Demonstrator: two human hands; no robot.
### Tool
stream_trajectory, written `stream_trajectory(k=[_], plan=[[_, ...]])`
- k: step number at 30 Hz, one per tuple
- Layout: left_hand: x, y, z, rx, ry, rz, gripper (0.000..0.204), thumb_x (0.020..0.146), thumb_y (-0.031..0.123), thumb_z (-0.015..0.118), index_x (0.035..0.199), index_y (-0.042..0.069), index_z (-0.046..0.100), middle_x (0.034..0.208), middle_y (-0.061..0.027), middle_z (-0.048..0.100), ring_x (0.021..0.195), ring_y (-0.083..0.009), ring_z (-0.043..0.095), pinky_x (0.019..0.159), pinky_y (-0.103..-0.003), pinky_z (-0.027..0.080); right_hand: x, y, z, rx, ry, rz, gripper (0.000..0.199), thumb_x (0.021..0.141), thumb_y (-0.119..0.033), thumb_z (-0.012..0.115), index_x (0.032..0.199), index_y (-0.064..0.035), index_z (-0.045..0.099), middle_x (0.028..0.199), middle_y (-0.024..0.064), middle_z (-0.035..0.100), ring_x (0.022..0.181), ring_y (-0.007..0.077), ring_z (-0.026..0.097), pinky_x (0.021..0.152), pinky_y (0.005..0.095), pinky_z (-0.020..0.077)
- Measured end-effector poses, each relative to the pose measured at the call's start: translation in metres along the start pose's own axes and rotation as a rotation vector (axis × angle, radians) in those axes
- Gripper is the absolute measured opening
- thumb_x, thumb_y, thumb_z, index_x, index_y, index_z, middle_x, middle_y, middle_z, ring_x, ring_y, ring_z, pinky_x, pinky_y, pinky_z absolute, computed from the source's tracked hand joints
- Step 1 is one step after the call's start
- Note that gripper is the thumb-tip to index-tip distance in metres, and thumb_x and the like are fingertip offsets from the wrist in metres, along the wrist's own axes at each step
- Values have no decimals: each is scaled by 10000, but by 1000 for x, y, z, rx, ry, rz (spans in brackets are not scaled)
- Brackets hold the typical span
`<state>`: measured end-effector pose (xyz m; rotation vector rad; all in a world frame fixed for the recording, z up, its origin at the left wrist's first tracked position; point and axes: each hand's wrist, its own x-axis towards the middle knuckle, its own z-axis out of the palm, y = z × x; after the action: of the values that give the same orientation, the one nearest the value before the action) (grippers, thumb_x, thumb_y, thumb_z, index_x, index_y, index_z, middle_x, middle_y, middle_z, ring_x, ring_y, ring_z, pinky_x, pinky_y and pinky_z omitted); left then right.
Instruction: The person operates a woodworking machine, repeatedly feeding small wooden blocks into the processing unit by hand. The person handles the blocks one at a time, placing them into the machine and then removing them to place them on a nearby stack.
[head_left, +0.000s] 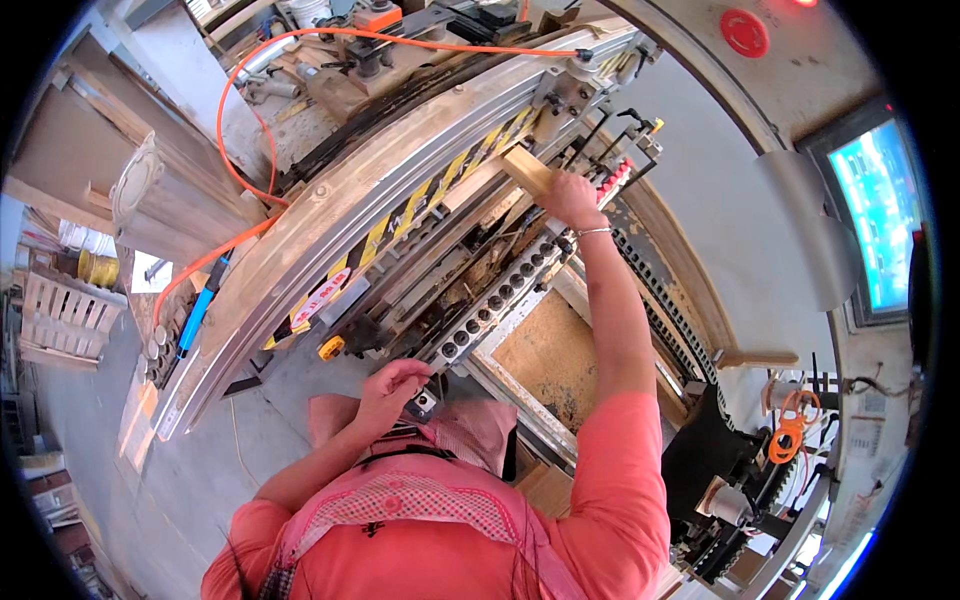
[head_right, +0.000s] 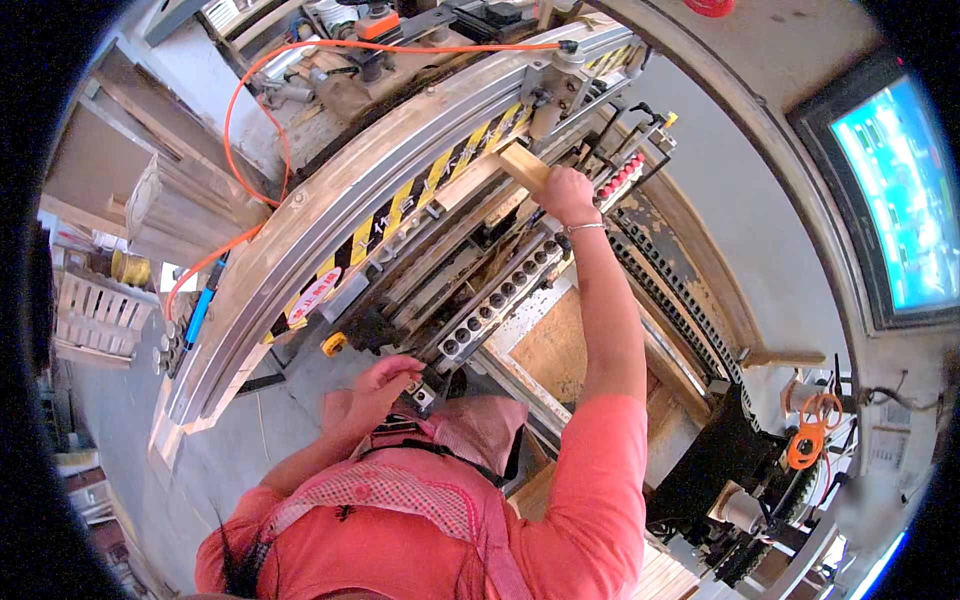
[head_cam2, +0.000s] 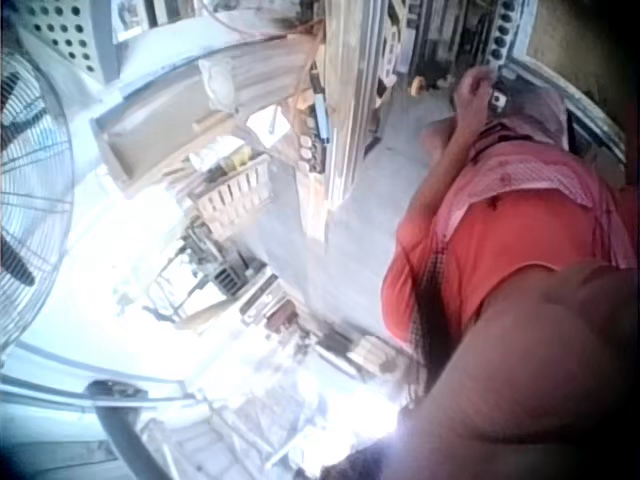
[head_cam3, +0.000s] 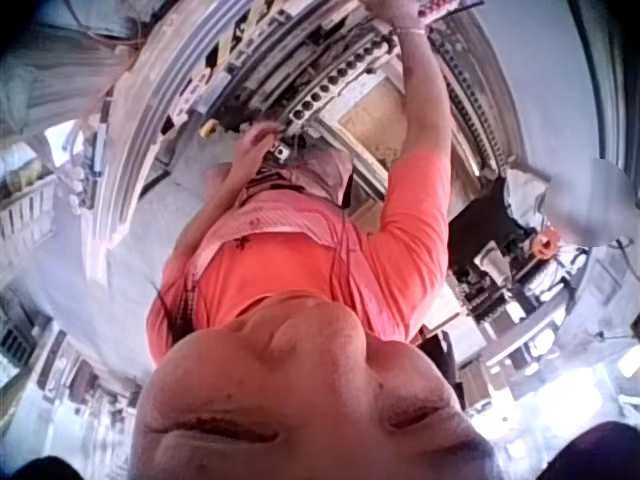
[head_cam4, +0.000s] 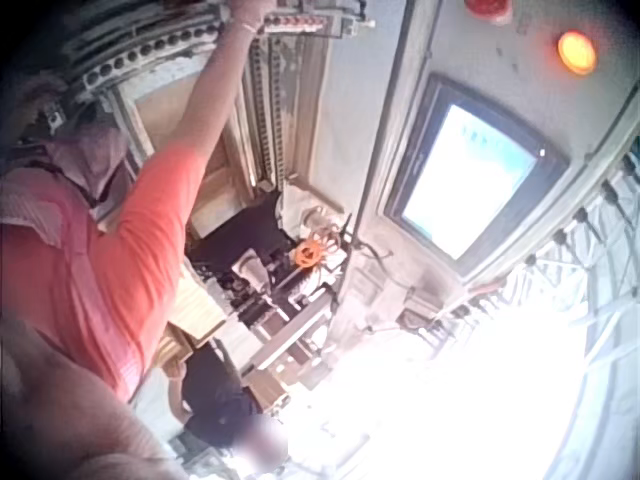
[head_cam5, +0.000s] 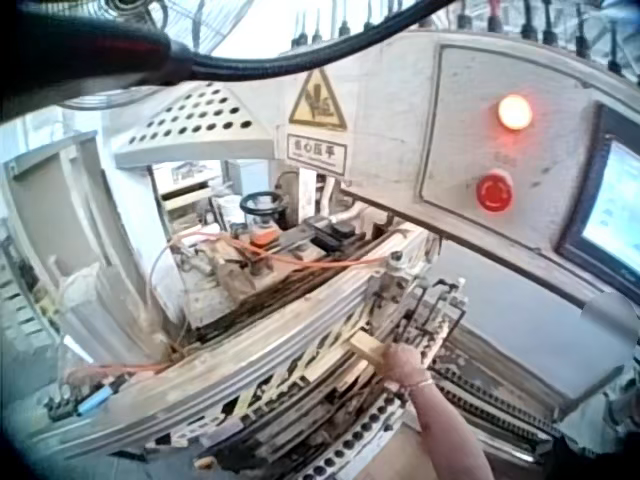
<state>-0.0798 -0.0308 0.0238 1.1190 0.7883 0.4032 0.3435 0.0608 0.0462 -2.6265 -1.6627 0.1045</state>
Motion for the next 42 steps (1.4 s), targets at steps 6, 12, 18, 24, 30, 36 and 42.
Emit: stream_trajectory(k=[6, 12, 18, 24, 30, 36, 42], plan=[[29, 11, 15, 73, -171, 57, 219, 884, 30, 488, 1093, -11, 538, 1044, -63, 595, 953, -112, 558, 846, -250, 439, 4, 5, -14, -39, -41, 51, 303, 646, -269, 661, 828, -28, 641, 816, 167, 652, 774, 322, 640, 685, 411, 519], [71, 28, 33, -190, -148, 147, 431, 846, 35, 573, 1250, 15, 425, 1172, -84, 539, 1023, -151, 547, 897, -276, 423, -88, -7, -78, 155, -20, -42, 392, 600, -245, 752, 903, -24, 639, 791, 138, 656, 706, 293, 636, 657, 373, 519], [104, 25, 70, -196, -382, 101, 437, 855, 90, 598, 1252, 17, 429, 1171, -78, 538, 1049, -144, 534, 897, -298, 446, -183, -71, -56, 835, -382, -94, 443, 592, -182, 812, 956, -1, 634, 706, 24, 600, 629, 98, 544, 569, 241, 440], [82, 24, 59, -346, -455, 144, 439, 841, 131, 632, 1226, 16, 455, 1139, -62, 554, 1025, -132, 543, 879, -293, 452, -203, -87, -56, 851, -381, -140, 419, 586, -214, 799, 891, 3, 612, 600, 47, 495, 545, 107, 444, 507, 269, 374], [68, 29, 39, -317, -437, 143, 465, 847, 100, 603, 1261, 17, 407, 1197, -84, 517, 1093, -140, 504, 927, -302, 421, -199, -92, -59, 1360, -530, -13, 403, 621, -143, 799, 946, 23, 626, 783, 36, 627, 695, 106, 572, 642, 236, 462], [70, 9, 13, -626, -356, 108, 260, 825, 184, 493, 1041, 39, 500, 1097, -207, 554, 889, -252, 598, 824, -367, 470, -175, -53, -51, 1046, -516, 12, 446, 636, -148, 808, 1000, 23, 614, 809, 77, 655, 715, 111, 612, 659, 240, 513], [59, -3, 22, -76, -27, 277, 250, 932, 196, 443, 900, -7, 585, 916, -94, 620, 861, -139, 572, 784, -290, 450, -85, -2, -51, 228, 37, -20, 379, 571, -296, 787, 816, -38, 657, 707, 159, 637, 675, 327, 624, 650, 384, 503]])
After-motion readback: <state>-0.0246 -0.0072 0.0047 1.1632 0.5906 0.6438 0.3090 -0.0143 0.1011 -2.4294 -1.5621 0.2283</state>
